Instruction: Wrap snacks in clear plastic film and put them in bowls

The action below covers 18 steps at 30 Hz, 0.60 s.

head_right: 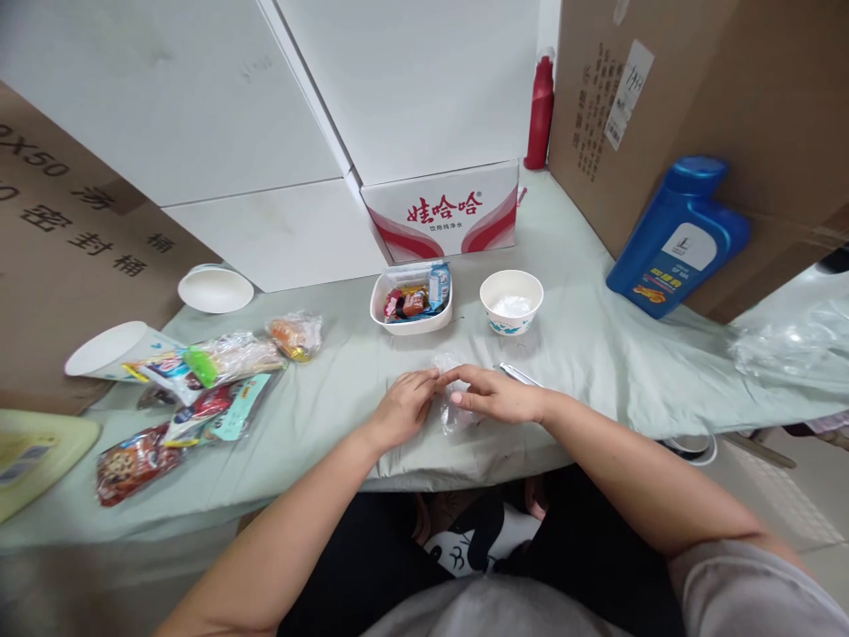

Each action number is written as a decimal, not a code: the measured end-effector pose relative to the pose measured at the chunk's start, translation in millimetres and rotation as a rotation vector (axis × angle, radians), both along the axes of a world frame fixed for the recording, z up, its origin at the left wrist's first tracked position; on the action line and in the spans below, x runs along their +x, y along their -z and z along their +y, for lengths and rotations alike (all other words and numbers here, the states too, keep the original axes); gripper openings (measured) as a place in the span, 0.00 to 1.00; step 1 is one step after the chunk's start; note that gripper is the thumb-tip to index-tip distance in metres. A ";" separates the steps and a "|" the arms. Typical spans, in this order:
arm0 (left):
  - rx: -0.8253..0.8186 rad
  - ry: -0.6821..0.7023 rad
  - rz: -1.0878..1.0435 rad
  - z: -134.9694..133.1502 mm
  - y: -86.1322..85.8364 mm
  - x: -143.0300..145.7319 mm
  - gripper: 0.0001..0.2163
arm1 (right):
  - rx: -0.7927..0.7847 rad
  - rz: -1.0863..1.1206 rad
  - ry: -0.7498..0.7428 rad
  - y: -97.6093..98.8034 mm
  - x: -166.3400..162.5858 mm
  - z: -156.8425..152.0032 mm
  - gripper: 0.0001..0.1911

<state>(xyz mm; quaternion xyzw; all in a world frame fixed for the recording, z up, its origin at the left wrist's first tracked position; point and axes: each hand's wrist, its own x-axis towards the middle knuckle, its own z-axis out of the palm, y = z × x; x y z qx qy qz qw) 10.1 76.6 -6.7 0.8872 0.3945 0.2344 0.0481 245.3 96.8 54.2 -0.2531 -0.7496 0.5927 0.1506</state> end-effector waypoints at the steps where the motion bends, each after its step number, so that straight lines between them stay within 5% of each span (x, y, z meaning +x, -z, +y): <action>1: -0.016 -0.001 0.006 -0.4 -1.2 0.3 0.13 | 0.064 -0.018 0.017 -1.5 1.9 0.4 0.24; 6: -0.097 -0.001 0.013 -3.1 -7.9 1.5 0.15 | 0.608 -0.283 0.019 -11.6 10.9 -5.2 0.15; 10: -0.108 0.014 0.009 -3.6 -10.7 1.7 0.15 | 1.025 -0.449 0.010 -10.5 6.7 -17.3 0.22; 15: -0.098 0.050 0.054 -3.7 -17.0 3.4 0.17 | 1.112 -0.612 -0.164 2.9 -8.9 -30.3 0.07; 18: -0.076 0.028 0.086 -4.5 -18.7 6.1 0.15 | 1.152 -0.639 -0.180 7.0 -17.4 -38.5 0.08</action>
